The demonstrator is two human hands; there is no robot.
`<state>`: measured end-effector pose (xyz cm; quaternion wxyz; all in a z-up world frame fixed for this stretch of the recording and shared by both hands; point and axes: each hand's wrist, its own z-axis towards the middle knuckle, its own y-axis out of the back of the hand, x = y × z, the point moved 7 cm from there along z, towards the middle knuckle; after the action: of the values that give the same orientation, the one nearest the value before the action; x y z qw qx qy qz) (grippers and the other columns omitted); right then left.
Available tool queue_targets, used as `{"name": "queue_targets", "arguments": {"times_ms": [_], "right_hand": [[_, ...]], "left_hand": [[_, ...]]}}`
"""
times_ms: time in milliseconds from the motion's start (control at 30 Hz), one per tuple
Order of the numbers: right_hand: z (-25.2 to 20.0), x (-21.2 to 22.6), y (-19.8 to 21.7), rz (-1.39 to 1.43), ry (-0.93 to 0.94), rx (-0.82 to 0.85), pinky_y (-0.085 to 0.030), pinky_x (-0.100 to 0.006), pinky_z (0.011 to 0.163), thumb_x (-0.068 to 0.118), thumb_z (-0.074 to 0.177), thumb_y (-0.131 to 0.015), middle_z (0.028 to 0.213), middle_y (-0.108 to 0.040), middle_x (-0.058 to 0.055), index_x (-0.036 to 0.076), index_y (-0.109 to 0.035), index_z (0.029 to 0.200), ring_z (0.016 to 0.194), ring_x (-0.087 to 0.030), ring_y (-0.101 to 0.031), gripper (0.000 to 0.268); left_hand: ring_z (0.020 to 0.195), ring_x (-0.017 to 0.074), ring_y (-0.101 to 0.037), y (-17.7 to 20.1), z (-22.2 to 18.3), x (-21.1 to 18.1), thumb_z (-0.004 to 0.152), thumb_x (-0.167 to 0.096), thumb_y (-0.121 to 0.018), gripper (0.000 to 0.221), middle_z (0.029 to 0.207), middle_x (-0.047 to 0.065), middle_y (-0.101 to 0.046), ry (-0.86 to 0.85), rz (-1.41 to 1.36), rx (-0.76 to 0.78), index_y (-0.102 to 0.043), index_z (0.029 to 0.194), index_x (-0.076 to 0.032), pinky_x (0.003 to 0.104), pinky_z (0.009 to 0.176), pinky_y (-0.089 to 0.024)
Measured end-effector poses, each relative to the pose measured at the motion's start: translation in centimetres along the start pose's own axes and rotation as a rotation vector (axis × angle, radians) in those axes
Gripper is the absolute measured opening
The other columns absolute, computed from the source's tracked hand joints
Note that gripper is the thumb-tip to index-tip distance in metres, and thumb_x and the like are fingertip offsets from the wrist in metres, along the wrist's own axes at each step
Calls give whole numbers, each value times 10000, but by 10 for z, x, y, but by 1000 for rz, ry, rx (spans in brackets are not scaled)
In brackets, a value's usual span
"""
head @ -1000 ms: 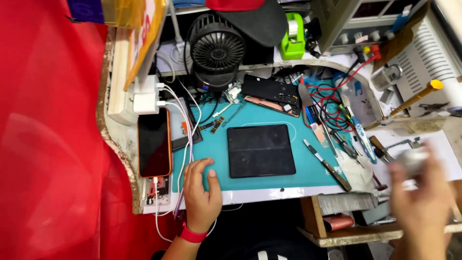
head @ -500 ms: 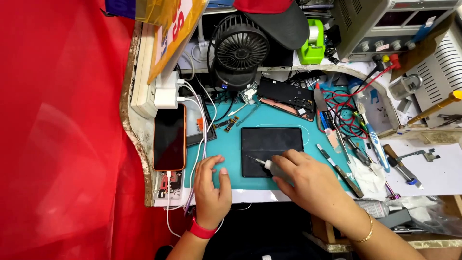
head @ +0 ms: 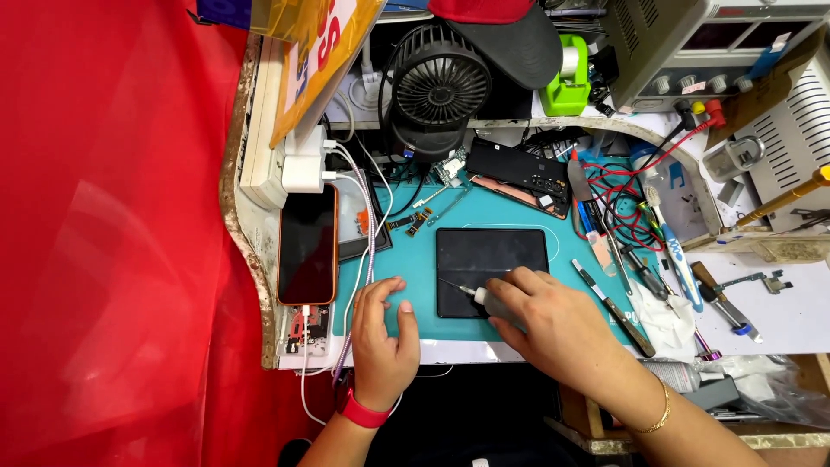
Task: Applying adhesive to a foldable smartphone screen and pressing it into place during a repair.
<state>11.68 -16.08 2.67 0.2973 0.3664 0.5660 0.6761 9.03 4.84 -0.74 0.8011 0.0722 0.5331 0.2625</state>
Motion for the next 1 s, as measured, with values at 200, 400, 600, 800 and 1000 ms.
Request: {"name": "queue_targets", "arguments": {"times_ms": [200, 400, 600, 800, 1000], "right_hand": [[1, -2, 2, 3, -10, 3, -569, -431, 629, 353, 889, -717, 1085, -640, -9, 162, -637, 1234, 914, -283, -663, 403], [-1, 1, 1, 8, 11, 2, -564, -425, 669, 348, 885, -717, 1083, -645, -15, 159, -642, 1234, 923, -281, -661, 403], [-11, 7, 8, 41, 62, 65, -571, -420, 681, 306, 874, -726, 1097, -623, -13, 164, -636, 1265, 957, -273, -654, 426], [-12, 4, 9, -28, 151, 112, -540, -415, 751, 276, 883, -708, 1126, -606, -21, 183, -620, 1320, 933, -267, -603, 455], [-10, -10, 14, -124, 189, 91, -520, -444, 722, 298, 927, -658, 1080, -618, -15, 208, -635, 1313, 917, -285, -590, 397]], "left_hand": [[1095, 267, -643, -1, 0, 0, 979, -98, -509, 274, 1154, 106, -673, -7, 4, -2, -597, 1231, -40, 381, 862, -566], [1097, 271, -644, 0, 0, 0, 976, -93, -512, 274, 1159, 111, -674, -11, 9, -7, -598, 1229, -33, 381, 855, -560], [1098, 273, -645, 0, 0, 0, 974, -89, -513, 274, 1157, 112, -676, -14, 12, -6, -599, 1228, -32, 382, 854, -562], [1104, 270, -642, -1, 0, 0, 981, -103, -511, 279, 1160, 113, -672, -4, 12, 3, -600, 1235, -32, 383, 867, -570], [1103, 270, -638, -1, 0, 0, 982, -100, -512, 276, 1157, 107, -671, -2, 20, 0, -601, 1235, -34, 384, 866, -566]]}}
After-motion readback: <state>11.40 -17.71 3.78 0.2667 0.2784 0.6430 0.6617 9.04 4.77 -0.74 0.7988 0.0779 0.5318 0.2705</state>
